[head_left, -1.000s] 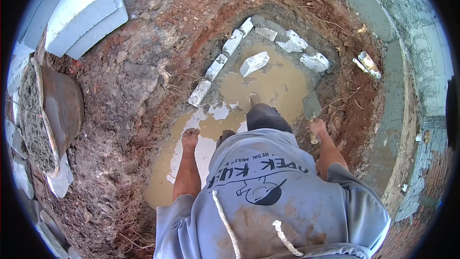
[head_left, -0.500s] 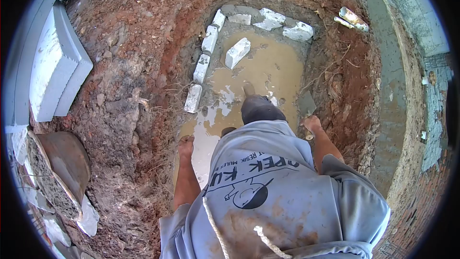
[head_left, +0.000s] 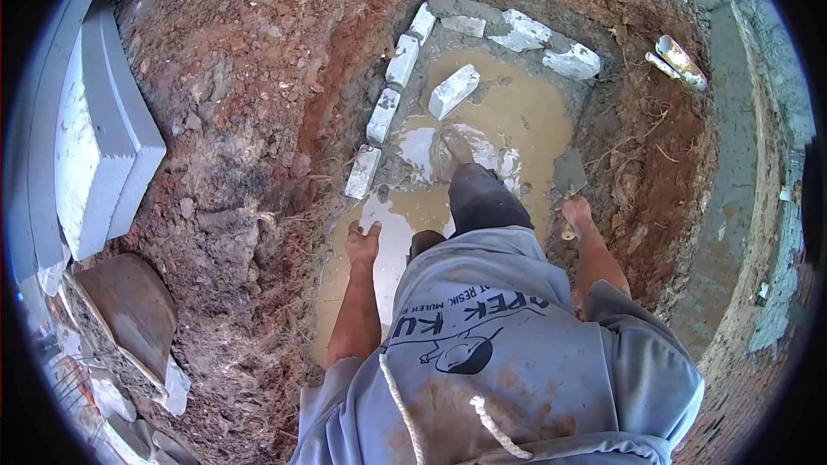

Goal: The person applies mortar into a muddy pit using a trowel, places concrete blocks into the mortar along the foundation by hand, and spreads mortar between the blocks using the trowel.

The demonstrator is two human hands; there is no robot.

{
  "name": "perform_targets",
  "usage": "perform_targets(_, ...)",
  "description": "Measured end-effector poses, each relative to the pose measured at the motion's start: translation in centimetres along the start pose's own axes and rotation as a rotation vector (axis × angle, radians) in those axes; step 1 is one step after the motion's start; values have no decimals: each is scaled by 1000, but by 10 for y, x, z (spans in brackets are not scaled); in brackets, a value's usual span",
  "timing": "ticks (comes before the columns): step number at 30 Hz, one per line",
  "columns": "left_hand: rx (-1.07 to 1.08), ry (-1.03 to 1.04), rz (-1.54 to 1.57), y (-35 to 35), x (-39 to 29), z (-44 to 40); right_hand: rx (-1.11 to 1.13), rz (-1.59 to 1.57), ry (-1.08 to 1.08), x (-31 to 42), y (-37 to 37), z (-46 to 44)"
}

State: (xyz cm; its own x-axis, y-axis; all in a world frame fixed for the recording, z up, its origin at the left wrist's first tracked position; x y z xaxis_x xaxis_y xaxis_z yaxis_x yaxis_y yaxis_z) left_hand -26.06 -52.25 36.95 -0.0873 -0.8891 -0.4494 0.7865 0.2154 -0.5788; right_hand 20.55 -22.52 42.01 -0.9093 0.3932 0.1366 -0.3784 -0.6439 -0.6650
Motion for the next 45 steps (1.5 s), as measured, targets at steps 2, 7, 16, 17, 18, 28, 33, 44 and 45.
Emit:
perform_targets(2,-23,-27,-60,6,-18,-2,-25,-76,15,15,-3,-35)
perform_targets(7,-7,-52,-138,33,-60,-56,43,-436,-75,95,26,-124)
perform_targets(16,-46,-2,-373,151,-227,-334,-20,-1160,-91,260,161,-241)
perform_targets(17,-123,142,-323,174,-220,-386,-72,-1209,-76,271,165,-249)
perform_targets(18,-109,128,-359,185,-239,-424,-127,-1253,-64,272,173,-263)
perform_targets(28,-284,213,-423,239,-281,-594,30,-1393,243,270,193,-363)
perform_targets(33,-311,313,-383,237,-274,-590,118,-1303,232,287,185,-366)
perform_targets(44,-292,454,-290,234,-279,-589,175,-1317,244,288,190,-363)
perform_targets(45,-288,463,-289,235,-276,-592,177,-1310,243,289,190,-363)
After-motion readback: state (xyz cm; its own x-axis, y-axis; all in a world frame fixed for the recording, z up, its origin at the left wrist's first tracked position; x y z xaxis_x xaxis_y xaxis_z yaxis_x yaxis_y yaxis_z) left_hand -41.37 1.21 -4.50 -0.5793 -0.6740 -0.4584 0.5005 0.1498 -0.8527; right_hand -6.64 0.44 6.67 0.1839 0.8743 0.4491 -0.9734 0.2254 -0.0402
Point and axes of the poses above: each hand's wrist, its own z-axis away from the middle knuckle, its own y-axis out of the palm, x = y × z, the point moved 4 cm from there along -z, towards the middle knuckle, and after that the axes turned 6 degrees about x, right-handed, at the moved point
